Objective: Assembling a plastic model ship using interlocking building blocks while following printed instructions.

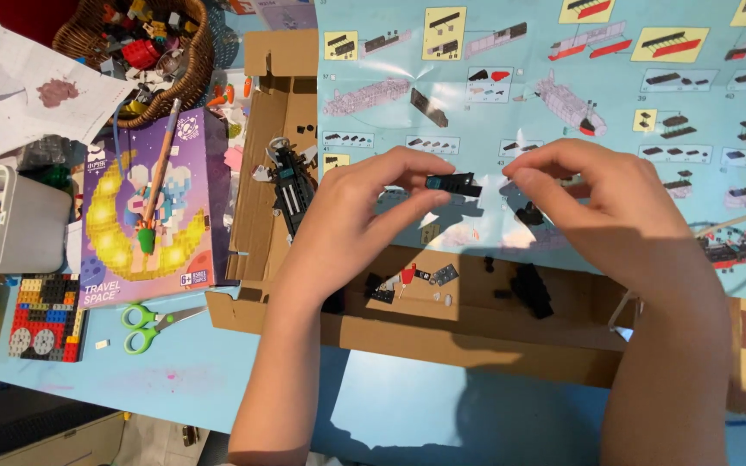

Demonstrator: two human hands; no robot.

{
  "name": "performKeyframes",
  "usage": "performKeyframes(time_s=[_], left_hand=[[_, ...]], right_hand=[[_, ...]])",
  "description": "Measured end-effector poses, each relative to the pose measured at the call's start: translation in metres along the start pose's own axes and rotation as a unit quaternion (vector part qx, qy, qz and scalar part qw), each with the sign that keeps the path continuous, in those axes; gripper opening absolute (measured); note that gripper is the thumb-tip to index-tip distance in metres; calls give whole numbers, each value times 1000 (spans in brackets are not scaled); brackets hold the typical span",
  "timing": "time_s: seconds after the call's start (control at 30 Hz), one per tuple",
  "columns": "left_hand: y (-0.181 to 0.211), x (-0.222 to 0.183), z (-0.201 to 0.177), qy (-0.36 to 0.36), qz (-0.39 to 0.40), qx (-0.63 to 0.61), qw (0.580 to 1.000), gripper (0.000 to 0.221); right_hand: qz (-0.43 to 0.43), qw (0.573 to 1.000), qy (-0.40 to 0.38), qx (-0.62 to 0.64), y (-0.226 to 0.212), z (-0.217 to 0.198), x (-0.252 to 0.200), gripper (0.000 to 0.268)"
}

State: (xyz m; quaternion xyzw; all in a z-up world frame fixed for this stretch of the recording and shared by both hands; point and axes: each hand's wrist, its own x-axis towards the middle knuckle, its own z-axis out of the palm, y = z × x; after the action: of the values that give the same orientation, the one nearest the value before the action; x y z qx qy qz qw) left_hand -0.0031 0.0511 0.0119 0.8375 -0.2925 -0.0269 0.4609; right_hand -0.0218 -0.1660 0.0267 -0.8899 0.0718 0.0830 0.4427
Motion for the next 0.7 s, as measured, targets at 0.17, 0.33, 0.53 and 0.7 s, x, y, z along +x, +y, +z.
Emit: performKeyframes(time_s=[0.17,0.33,0.53,0.7], left_hand=[[0,-22,4,-13,-20,-3,1000,20],[-7,-38,13,-26,-33,-4,999,21],[-16,-52,23,-30,-29,21,999,22],[-22,-61,20,-22,-9,37,999,27]], right_hand=[[102,986,-117,-57,-27,-2,-21,26],[2,988,-131,-88,9,24,-25,21],[30,984,-142,-106,9,34,-35,21],[-74,973,-109,-190,33,33,-32,21]])
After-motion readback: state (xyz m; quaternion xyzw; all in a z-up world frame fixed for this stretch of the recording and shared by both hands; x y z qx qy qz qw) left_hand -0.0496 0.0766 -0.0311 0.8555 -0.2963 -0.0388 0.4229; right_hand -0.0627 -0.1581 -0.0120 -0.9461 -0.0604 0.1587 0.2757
